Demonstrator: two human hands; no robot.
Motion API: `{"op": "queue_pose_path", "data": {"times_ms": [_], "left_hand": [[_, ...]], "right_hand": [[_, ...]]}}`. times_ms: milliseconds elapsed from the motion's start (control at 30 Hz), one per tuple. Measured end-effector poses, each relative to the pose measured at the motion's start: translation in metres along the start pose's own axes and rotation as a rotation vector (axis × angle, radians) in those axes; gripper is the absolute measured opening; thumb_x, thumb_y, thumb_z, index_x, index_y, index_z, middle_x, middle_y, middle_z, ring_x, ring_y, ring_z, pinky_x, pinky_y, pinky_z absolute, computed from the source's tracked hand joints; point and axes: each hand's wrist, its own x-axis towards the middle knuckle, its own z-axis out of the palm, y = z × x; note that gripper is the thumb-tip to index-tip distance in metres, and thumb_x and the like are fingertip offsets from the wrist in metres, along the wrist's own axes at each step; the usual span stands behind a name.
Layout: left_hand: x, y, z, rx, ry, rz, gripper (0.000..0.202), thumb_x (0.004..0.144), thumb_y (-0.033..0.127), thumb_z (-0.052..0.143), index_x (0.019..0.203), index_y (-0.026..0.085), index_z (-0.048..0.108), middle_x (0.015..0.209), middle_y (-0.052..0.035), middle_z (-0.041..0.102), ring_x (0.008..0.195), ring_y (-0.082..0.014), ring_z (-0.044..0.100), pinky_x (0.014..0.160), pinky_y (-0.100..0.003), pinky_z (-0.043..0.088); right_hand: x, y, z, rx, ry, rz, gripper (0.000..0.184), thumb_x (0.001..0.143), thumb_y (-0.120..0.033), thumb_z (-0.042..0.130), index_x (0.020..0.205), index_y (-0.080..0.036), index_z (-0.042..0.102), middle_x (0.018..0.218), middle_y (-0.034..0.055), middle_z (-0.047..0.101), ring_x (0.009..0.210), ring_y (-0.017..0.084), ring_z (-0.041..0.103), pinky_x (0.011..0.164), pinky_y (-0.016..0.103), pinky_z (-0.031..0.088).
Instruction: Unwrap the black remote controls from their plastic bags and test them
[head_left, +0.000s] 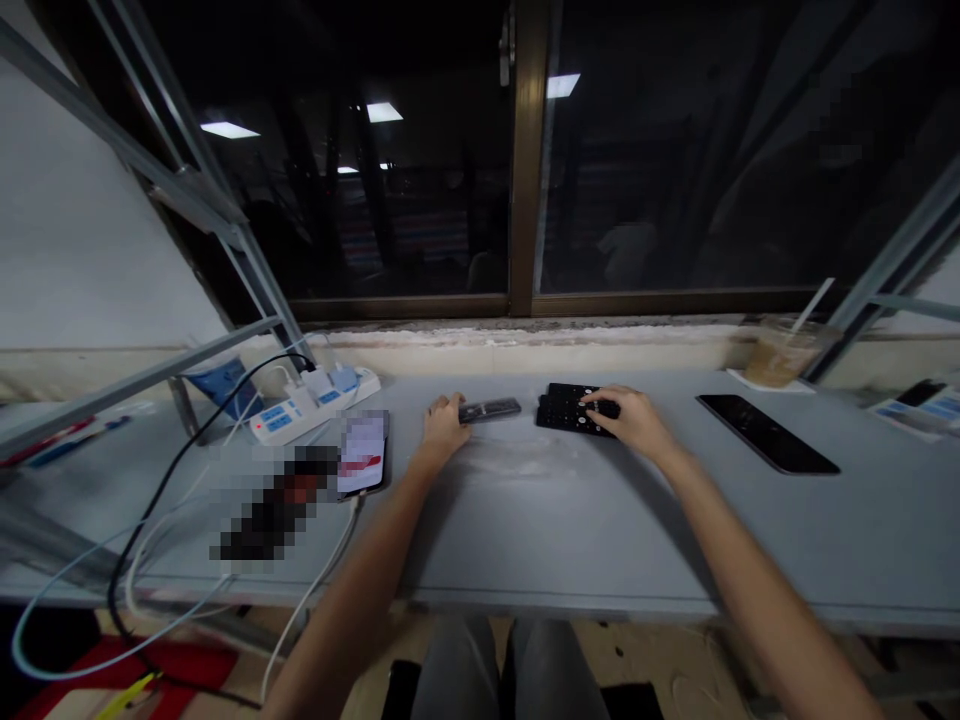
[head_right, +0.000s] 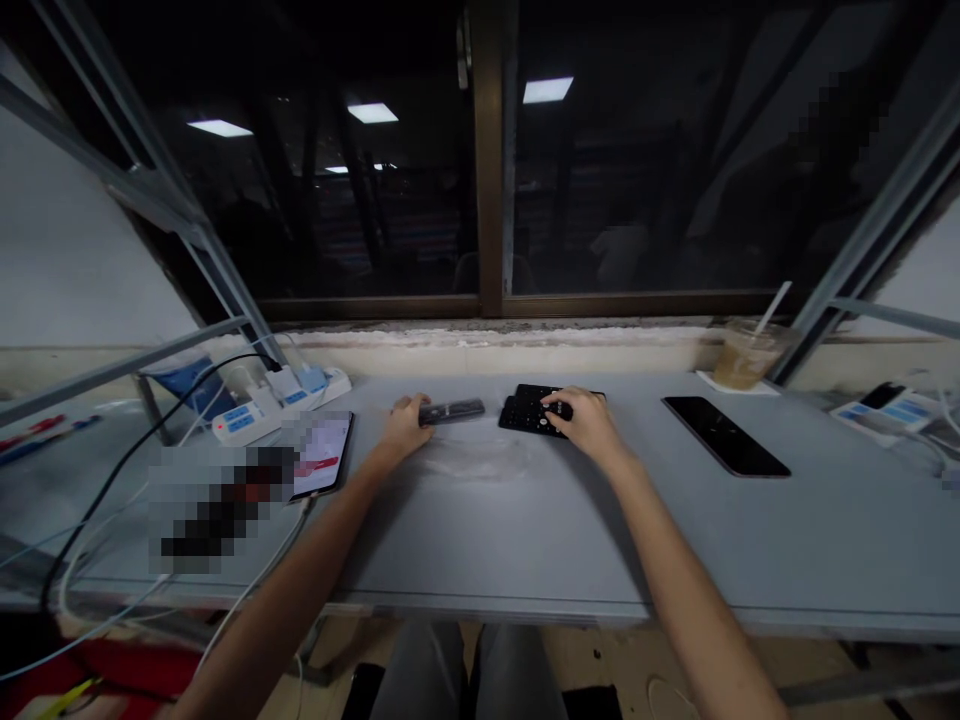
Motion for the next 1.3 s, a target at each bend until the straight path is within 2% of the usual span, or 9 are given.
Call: {"op": "queue_pose_path", "data": {"times_ms": [133, 267, 433, 567, 667, 867, 967, 1100, 1300], "left_hand": [[-0.001, 0.003, 0.002, 0.041, 0.003, 0.009, 0.042, 0.072, 0.019, 0.053, 0.115, 0.02, 0.053, 0.108, -0.0116, 0.056, 0.106, -0.0248, 0.05, 0.089, -0.036, 0.038], [-0.001, 0.004, 0.0, 0.061, 0.021, -0.049, 0.033, 0.073, 0.02, 0.052, 0.105, 0.02, 0.059, 0.106, -0.0117, 0.055, 0.105, -0.0265, 0.05, 0.088, -0.037, 0.039], [-0.001, 0.004, -0.008, 0.008, 0.136, -0.155, 0.032, 0.072, 0.018, 0.05, 0.103, 0.018, 0.059, 0.106, -0.0122, 0.053, 0.105, -0.0269, 0.048, 0.088, -0.038, 0.037], [-0.003, 0.004, -0.011, 0.007, 0.213, -0.069, 0.036, 0.067, 0.016, 0.052, 0.102, 0.02, 0.057, 0.105, -0.0093, 0.053, 0.105, -0.0253, 0.048, 0.093, -0.038, 0.032], [-0.003, 0.005, -0.011, 0.046, 0.228, 0.025, 0.033, 0.067, 0.016, 0.051, 0.099, 0.022, 0.057, 0.105, -0.0075, 0.054, 0.105, -0.0253, 0.047, 0.098, -0.04, 0.027], [-0.005, 0.011, -0.011, 0.048, 0.154, 0.102, 0.031, 0.066, 0.015, 0.05, 0.096, 0.023, 0.056, 0.105, -0.0056, 0.056, 0.101, -0.0241, 0.051, 0.087, -0.035, 0.036], [-0.006, 0.014, -0.013, 0.046, 0.142, 0.135, 0.028, 0.068, 0.015, 0.049, 0.095, 0.022, 0.055, 0.103, -0.0058, 0.057, 0.099, -0.0242, 0.052, 0.085, -0.036, 0.037], [-0.007, 0.018, -0.016, 0.054, 0.128, 0.166, 0.027, 0.068, 0.015, 0.049, 0.094, 0.022, 0.054, 0.102, -0.0058, 0.057, 0.099, -0.0244, 0.052, 0.085, -0.036, 0.037], [-0.009, 0.025, -0.019, 0.078, 0.102, 0.241, 0.027, 0.064, 0.015, 0.05, 0.091, 0.022, 0.052, 0.1, -0.0057, 0.057, 0.099, -0.0243, 0.052, 0.086, -0.035, 0.036]], "right_hand": [[0.0, -0.004, 0.007, -0.012, -0.054, -0.069, 0.018, 0.076, -0.023, 0.057, 0.089, -0.023, 0.069, 0.093, 0.0034, 0.069, 0.089, 0.021, 0.062, 0.081, 0.034, 0.045], [-0.001, -0.004, 0.014, 0.0, -0.099, -0.102, 0.018, 0.079, -0.023, 0.054, 0.088, -0.024, 0.069, 0.092, 0.003, 0.069, 0.09, 0.02, 0.062, 0.08, 0.034, 0.045], [-0.001, -0.006, 0.014, 0.052, -0.099, -0.089, 0.02, 0.08, -0.025, 0.051, 0.09, -0.023, 0.069, 0.094, 0.0043, 0.068, 0.088, 0.02, 0.062, 0.08, 0.034, 0.046], [0.0, -0.011, 0.013, 0.138, -0.023, -0.032, 0.024, 0.081, -0.029, 0.049, 0.096, -0.021, 0.067, 0.095, 0.0059, 0.066, 0.083, 0.019, 0.062, 0.078, 0.033, 0.047], [0.002, -0.014, 0.011, 0.179, 0.062, 0.055, 0.024, 0.08, -0.033, 0.05, 0.094, -0.021, 0.066, 0.093, 0.006, 0.065, 0.077, 0.018, 0.062, 0.074, 0.032, 0.047], [0.003, -0.026, 0.011, 0.379, 0.167, 0.1, 0.024, 0.076, -0.042, 0.056, 0.081, -0.02, 0.065, 0.087, 0.0053, 0.064, 0.069, 0.016, 0.06, 0.067, 0.029, 0.047], [0.003, -0.033, 0.01, 0.442, 0.146, 0.061, 0.026, 0.079, -0.043, 0.053, 0.081, -0.02, 0.064, 0.088, 0.0057, 0.064, 0.075, 0.017, 0.06, 0.068, 0.029, 0.047], [0.002, -0.04, 0.005, 0.433, 0.062, 0.007, 0.028, 0.082, -0.043, 0.049, 0.083, -0.022, 0.067, 0.098, 0.0073, 0.062, 0.088, 0.019, 0.058, 0.073, 0.031, 0.047], [0.002, -0.043, 0.008, 0.518, -0.008, -0.007, 0.027, 0.081, -0.042, 0.052, 0.086, -0.022, 0.069, 0.104, 0.0075, 0.059, 0.084, 0.016, 0.059, 0.071, 0.03, 0.049]]}}
